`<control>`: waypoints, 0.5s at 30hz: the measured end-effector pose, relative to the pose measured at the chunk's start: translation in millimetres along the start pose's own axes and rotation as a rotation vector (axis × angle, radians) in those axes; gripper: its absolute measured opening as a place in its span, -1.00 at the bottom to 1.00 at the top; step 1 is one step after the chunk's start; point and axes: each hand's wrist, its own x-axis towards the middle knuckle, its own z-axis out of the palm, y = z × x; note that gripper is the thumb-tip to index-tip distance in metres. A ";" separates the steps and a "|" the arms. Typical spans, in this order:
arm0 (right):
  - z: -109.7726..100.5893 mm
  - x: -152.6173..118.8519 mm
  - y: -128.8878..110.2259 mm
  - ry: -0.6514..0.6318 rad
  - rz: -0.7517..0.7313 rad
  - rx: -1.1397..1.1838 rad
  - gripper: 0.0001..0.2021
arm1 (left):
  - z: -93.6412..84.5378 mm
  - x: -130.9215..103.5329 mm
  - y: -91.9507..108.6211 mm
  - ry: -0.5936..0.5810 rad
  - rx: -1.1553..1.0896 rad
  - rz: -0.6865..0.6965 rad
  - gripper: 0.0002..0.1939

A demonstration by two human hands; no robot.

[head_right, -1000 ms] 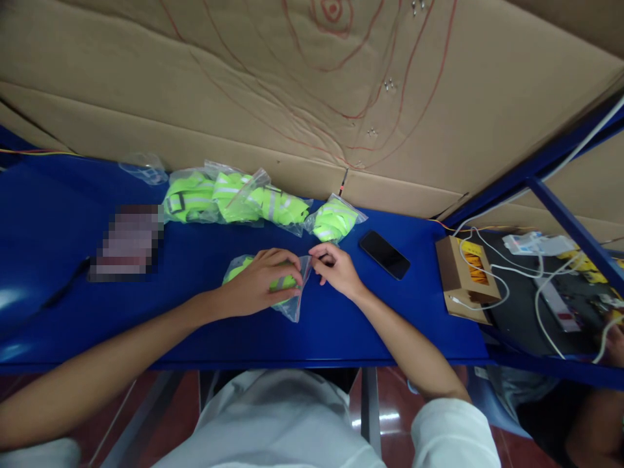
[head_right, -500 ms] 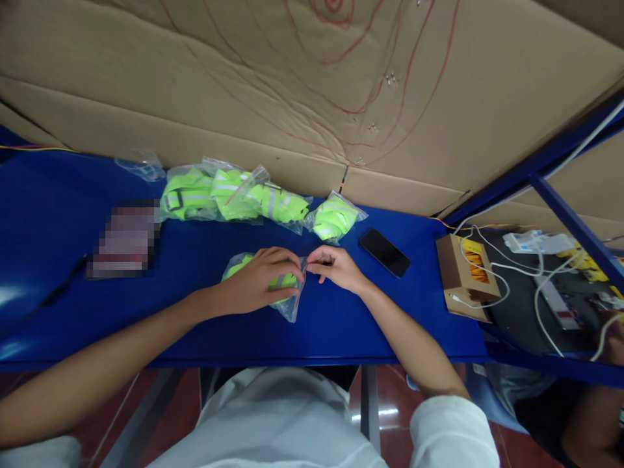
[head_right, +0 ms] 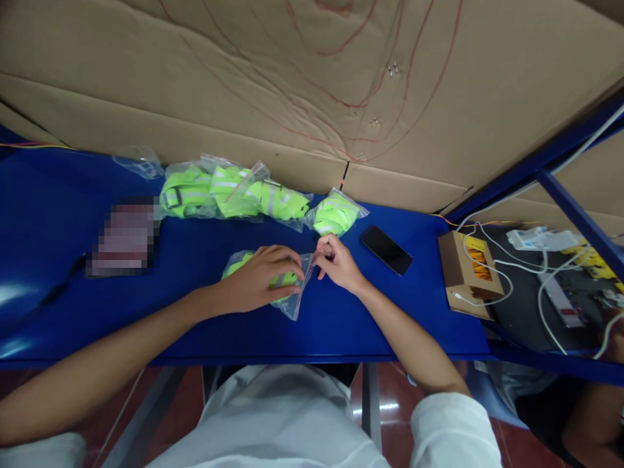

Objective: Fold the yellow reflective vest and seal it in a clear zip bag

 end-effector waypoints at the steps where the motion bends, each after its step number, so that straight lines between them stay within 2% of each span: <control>1: -2.9 0.9 -0.5 -0.048 0.032 0.021 -0.71 | 0.0 0.0 0.0 -0.001 0.002 -0.001 -0.85; 4: -10.5 2.9 -3.5 -0.159 0.115 0.062 -0.57 | -0.1 -0.3 -0.1 -0.003 0.005 0.001 -0.84; 6: -12.2 3.1 -4.6 -0.175 0.125 0.055 -0.53 | 0.0 -0.5 -0.4 0.000 0.009 0.005 -0.84; 11: -7.4 0.1 -3.7 -0.138 0.116 0.028 -0.59 | -0.4 0.0 0.5 0.021 0.002 -0.006 -0.83; 15: 3.7 -4.7 -5.4 -0.070 0.021 -0.084 -0.73 | -0.7 0.8 6.8 0.062 -0.020 -0.142 -0.73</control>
